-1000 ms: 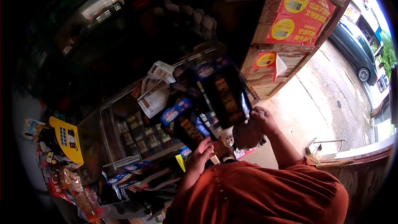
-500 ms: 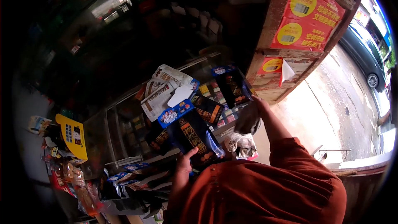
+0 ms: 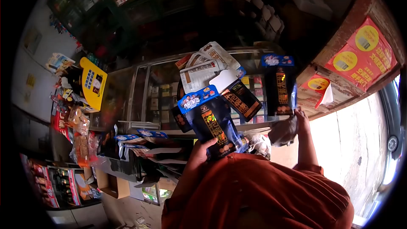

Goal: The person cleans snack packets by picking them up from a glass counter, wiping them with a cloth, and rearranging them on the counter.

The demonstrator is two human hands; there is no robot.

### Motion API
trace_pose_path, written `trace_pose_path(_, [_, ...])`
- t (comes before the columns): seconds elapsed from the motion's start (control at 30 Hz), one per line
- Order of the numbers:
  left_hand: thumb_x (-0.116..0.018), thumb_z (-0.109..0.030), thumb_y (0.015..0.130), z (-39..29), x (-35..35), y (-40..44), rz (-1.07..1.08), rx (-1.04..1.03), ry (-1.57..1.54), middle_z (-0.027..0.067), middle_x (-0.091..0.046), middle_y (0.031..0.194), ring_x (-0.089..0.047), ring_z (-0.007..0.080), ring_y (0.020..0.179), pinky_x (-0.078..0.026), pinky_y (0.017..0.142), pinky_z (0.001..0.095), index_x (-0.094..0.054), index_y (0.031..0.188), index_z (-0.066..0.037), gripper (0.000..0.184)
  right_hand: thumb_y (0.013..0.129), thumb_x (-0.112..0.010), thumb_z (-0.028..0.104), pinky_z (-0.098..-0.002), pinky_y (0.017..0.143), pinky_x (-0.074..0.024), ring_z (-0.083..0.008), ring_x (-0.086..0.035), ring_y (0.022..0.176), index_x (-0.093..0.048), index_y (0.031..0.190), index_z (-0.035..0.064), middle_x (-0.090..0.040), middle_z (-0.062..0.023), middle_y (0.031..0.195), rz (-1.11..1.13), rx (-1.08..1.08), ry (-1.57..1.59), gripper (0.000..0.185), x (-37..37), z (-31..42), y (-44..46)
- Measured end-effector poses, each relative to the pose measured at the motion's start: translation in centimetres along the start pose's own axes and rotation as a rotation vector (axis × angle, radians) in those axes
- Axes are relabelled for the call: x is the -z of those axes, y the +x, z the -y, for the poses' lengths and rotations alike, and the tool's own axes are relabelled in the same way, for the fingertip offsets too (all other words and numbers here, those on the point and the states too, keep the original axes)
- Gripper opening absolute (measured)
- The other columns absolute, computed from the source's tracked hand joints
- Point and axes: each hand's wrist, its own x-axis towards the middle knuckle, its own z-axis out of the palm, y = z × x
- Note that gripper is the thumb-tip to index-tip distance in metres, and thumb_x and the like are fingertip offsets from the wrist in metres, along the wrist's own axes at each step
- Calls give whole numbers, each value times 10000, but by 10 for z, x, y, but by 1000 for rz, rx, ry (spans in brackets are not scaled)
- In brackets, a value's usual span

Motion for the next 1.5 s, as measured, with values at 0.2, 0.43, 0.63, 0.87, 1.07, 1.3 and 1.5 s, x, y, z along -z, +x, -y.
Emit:
trace_pose_path(0.2, [-687, -125, 857, -4, -12, 6, 97, -38, 56, 61, -649, 1153, -611, 199, 1054, -448, 979, 350, -567, 1238, -20, 414, 892, -584, 63, -267, 803, -458, -128, -558, 845, -536, 892, 105, -587, -4, 888, 294, -114, 116, 64, -100, 20, -88])
trace_pose_path(0.43, [-510, -555, 943, 15, 25, 1, 162, -34, -159, 84, -517, 1357, -496, 230, 1242, -399, 1063, 406, -406, 1404, -53, 689, 887, -648, 24, -224, 803, -412, -78, -512, 857, -611, 893, 61, -580, 26, 874, 447, -247, -287, 53, -179, -36, -131])
trace_pose_path(0.63, [-296, -851, 781, -7, 38, -66, 236, -121, -200, 78, -538, 1320, -533, 222, 1196, -416, 1028, 395, -374, 1430, -77, 1013, 906, -599, 38, -228, 796, -420, -77, -518, 854, -612, 895, 65, -580, 20, 878, 422, -249, -436, 32, -219, -40, -155])
trace_pose_path(0.87, [-660, -107, 839, -40, 55, -117, 245, -145, -239, 153, -606, 1253, -586, 257, 1153, -453, 999, 389, -435, 1350, 36, 576, 904, -623, 30, -226, 819, -406, -71, -510, 886, -614, 959, 74, -581, 25, 941, 653, -331, -429, 71, -276, -59, -181])
trace_pose_path(1.07, [-611, -138, 844, -50, 97, -171, 209, -167, -593, 231, -573, 1279, -597, 329, 1137, -452, 1020, 405, -421, 1352, 66, 580, 944, -625, 165, -295, 876, -439, -150, -565, 941, -620, 1050, 32, -623, -58, 1010, 953, -204, -448, 171, -344, -48, -205])
trace_pose_path(1.3, [-649, -133, 774, -45, 238, -236, -265, -715, -625, 205, -565, 1297, -542, 348, 1215, -401, 1083, 451, -468, 1314, 32, 593, 939, -566, 113, -310, 825, -470, -170, -597, 871, -619, 955, 25, -648, -87, 915, 817, -306, -471, 105, -363, -67, -209])
trace_pose_path(1.5, [-687, -180, 801, -97, 367, -285, -439, -870, -565, 177, -584, 1279, -550, 344, 1203, -401, 1076, 457, -472, 1326, 22, 603, 925, -560, 196, -298, 673, -492, -178, -612, 700, -590, 908, 24, -630, -84, 808, 624, -370, -551, 176, -352, -101, -217])
